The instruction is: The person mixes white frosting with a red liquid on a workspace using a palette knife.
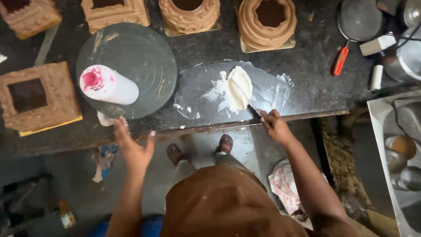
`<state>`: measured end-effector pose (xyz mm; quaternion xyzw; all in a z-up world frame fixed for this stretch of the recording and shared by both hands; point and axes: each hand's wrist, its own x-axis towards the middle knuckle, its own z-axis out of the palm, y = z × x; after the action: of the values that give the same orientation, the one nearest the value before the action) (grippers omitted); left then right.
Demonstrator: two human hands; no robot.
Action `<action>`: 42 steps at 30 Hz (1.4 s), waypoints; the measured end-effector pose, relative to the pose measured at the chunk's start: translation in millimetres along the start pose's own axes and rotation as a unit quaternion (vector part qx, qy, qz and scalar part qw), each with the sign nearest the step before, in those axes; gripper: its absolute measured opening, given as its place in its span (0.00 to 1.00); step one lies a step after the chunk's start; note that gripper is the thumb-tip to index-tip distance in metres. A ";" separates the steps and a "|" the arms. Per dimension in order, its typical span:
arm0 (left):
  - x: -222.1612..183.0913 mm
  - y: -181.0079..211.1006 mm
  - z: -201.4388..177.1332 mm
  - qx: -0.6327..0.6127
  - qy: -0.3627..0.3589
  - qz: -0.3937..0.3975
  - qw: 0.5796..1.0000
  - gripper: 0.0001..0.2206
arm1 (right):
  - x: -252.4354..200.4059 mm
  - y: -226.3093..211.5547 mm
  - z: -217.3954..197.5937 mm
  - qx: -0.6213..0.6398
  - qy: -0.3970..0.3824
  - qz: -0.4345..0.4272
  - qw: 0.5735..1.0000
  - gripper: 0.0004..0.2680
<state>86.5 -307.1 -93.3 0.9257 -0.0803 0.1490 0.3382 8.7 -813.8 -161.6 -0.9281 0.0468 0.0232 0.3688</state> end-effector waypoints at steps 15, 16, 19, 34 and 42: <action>-0.4 13.8 -5.2 0.038 -0.048 0.117 0.991 0.38 | -75.0 -60.1 72.3 0.475 -0.342 0.265 0.767 0.12; 4.1 15.8 -4.9 0.036 -0.047 0.120 0.991 0.38 | -78.9 -54.9 65.4 0.492 -0.288 0.301 0.765 0.12; 14.3 15.9 -11.3 0.088 -0.037 0.125 0.988 0.39 | -83.0 -15.6 20.4 0.391 -0.101 0.276 0.872 0.10; -2.1 -0.2 -16.0 -0.010 0.018 0.077 0.997 0.39 | -38.6 55.9 0.5 0.027 0.138 0.205 0.969 0.18; 58.4 -17.7 -15.4 -0.159 0.061 0.013 0.985 0.48 | 32.0 22.0 88.6 -0.101 0.194 0.166 0.962 0.26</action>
<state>142.6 -286.5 -73.5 0.8482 -0.0943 0.1945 0.4836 37.5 -771.1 -243.5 -0.9264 0.2684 -0.0916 0.2478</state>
